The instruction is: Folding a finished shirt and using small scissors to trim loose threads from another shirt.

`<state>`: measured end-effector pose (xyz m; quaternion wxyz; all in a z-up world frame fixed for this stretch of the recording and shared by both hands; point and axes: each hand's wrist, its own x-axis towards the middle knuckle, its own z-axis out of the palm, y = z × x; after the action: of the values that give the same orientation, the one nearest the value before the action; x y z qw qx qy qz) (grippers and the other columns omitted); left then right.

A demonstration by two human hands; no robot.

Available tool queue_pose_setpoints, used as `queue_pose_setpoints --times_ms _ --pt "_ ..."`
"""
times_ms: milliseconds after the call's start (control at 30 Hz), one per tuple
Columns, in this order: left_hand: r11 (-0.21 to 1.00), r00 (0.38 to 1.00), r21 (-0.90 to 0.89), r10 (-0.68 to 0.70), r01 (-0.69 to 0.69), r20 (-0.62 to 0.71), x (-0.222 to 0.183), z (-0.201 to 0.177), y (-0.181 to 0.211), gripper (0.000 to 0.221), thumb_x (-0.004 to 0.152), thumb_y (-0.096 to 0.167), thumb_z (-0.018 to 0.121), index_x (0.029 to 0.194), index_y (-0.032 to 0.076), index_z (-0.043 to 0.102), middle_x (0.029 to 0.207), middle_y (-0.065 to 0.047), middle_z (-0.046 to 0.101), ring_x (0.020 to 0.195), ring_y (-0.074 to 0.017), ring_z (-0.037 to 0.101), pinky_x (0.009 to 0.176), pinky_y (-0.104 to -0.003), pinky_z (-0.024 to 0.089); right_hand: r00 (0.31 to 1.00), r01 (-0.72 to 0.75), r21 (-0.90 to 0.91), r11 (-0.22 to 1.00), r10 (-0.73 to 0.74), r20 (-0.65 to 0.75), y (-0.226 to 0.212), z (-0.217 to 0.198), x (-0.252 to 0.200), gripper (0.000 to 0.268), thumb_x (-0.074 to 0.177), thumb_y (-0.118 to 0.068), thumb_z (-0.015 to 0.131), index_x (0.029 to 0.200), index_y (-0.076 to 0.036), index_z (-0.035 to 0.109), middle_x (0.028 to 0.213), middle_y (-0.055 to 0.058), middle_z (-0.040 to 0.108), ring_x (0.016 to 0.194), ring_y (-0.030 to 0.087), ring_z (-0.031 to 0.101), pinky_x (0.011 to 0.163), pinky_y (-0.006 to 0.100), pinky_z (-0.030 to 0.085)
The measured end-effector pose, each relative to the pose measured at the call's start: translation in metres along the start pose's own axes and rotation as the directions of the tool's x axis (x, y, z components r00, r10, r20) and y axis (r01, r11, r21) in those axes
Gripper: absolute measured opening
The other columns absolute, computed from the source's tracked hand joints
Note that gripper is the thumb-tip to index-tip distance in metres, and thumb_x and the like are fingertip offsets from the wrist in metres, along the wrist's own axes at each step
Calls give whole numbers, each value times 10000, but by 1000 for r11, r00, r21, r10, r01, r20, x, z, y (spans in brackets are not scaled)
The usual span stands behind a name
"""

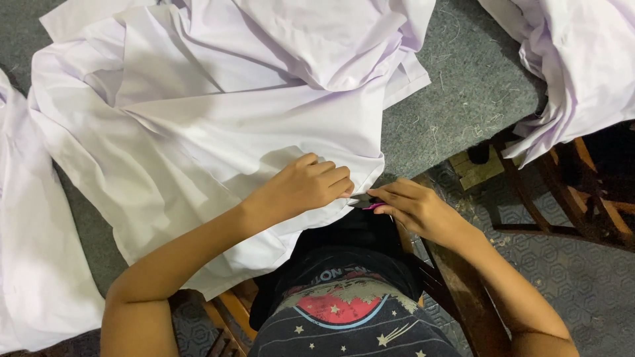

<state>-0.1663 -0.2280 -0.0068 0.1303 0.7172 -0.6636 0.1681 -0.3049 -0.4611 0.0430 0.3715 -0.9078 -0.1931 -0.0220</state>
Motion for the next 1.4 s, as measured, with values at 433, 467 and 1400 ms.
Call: queue_pose_setpoints --times_ms 433,467,1400 --pt "999 993 5 33 -33 -116 -7 17 -5 202 1048 362 590 1008 173 649 967 51 616 744 -103 611 682 -271 450 997 66 50 997 -68 46 12 3 11 203 942 -80 685 1081 59 736 929 212 727 716 308 654 648 371 545" --pt "999 992 5 35 -35 -120 -7 18 -5 197 1049 359 591 1014 175 651 969 54 614 746 -100 612 689 -270 451 996 69 39 997 -71 52 13 4 11 204 942 -76 687 1083 64 734 936 214 728 725 306 657 652 365 545" --pt "998 985 -2 -59 59 -161 15 -24 -9 229 1033 363 630 906 174 609 835 84 533 633 -63 556 658 -243 459 871 -260 -267 928 106 -479 112 -41 6 270 1035 -25 739 1283 77 706 1068 189 705 942 366 683 805 429 537"
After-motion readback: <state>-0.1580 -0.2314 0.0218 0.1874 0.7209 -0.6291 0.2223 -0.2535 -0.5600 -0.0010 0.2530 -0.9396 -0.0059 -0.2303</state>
